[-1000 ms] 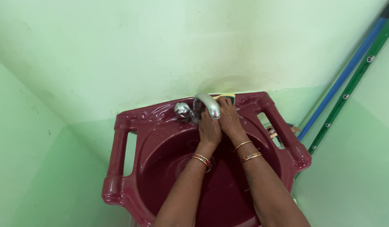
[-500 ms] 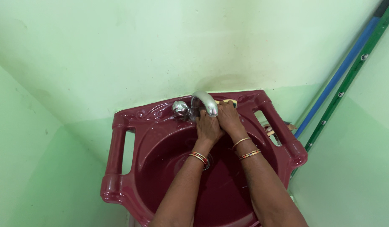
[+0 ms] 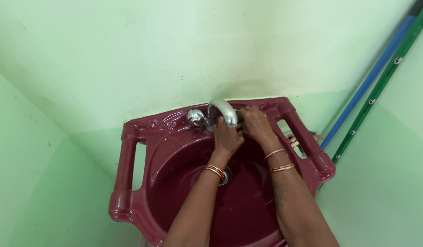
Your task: The person scrubs the maroon bathroom sink and chrome faucet with a yellow sponge, repeatedly rinsing the sponge under running water. They wipe the basin, rim, and faucet, then rinse the sponge again before continuing to scrub the sink surface.
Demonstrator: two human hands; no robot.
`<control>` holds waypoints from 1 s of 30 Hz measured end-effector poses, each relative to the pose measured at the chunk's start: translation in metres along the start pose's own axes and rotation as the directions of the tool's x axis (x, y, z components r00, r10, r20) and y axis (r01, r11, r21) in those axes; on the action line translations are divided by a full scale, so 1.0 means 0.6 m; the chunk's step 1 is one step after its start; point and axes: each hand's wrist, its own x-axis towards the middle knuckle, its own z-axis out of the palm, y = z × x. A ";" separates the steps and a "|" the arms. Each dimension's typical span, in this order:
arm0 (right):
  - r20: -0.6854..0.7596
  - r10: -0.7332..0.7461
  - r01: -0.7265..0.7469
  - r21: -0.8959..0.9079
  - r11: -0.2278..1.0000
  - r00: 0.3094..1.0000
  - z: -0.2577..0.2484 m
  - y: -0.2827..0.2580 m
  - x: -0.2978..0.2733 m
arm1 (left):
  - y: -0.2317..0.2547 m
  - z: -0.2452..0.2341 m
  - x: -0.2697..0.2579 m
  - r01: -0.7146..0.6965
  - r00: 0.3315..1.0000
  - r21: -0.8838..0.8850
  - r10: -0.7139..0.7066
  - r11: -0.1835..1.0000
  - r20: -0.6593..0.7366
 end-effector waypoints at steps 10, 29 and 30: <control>-0.065 0.164 -0.164 0.004 0.986 0.984 0.034 0.067 -0.020 | 0.009 0.055 -0.014 0.003 0.962 0.159 -0.046 0.987 0.268; 0.023 0.178 -0.177 -0.035 0.984 0.984 -0.002 0.068 -0.021 | 0.026 0.047 -0.019 -0.039 0.965 0.122 0.005 0.992 0.261; 0.026 0.164 -0.163 -0.032 0.986 0.986 -0.003 0.069 -0.018 | 0.029 0.043 -0.018 -0.041 0.964 0.125 0.006 0.991 0.265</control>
